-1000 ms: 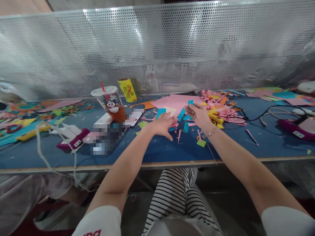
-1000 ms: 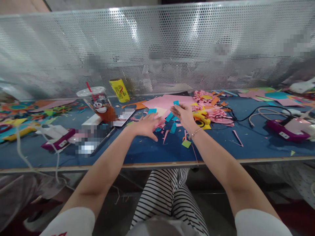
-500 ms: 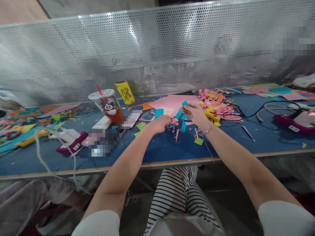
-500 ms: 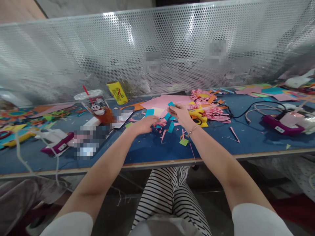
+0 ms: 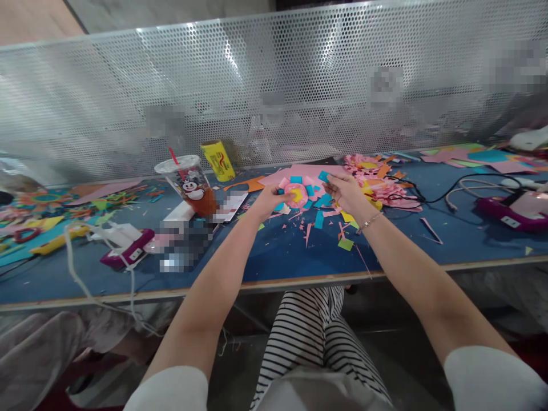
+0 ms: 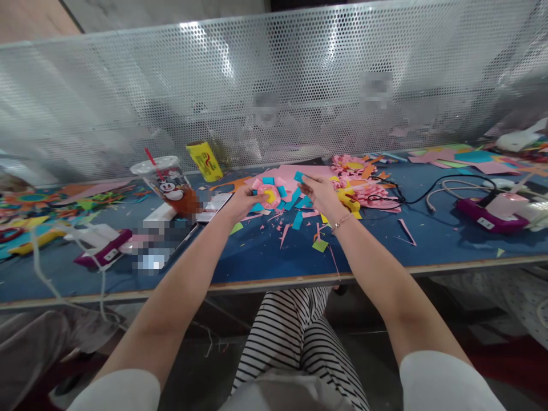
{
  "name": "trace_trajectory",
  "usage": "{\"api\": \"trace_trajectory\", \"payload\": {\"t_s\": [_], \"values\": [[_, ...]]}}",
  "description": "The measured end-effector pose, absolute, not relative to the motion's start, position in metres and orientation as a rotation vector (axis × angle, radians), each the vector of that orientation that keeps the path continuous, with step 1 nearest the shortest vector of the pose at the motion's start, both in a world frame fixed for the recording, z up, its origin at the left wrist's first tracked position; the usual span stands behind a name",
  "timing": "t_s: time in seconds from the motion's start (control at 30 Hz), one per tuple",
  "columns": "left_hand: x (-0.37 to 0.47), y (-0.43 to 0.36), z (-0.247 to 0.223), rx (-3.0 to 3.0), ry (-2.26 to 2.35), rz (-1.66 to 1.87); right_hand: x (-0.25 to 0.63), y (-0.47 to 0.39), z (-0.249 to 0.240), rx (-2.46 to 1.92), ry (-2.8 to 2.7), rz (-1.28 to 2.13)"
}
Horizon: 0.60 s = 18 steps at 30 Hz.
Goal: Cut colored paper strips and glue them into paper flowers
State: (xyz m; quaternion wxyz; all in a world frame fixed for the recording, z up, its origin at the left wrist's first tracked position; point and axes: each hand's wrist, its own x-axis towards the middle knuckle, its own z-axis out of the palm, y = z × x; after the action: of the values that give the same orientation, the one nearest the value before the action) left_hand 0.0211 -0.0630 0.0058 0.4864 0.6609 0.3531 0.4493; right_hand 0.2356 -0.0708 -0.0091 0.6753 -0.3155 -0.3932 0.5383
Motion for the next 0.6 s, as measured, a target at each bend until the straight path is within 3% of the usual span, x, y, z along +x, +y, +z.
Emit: {"api": "trace_trajectory", "payload": {"t_s": [0.2, 0.6], "values": [[0.025, -0.063, 0.0, 1.299, 0.754, 1.023, 0.231, -0.071, -0.012, -0.741, -1.004, 1.265], [0.02, -0.052, -0.008, 1.329, 0.743, 0.978, 0.231, -0.074, -0.017, -0.868, -1.23, 1.201]]}}
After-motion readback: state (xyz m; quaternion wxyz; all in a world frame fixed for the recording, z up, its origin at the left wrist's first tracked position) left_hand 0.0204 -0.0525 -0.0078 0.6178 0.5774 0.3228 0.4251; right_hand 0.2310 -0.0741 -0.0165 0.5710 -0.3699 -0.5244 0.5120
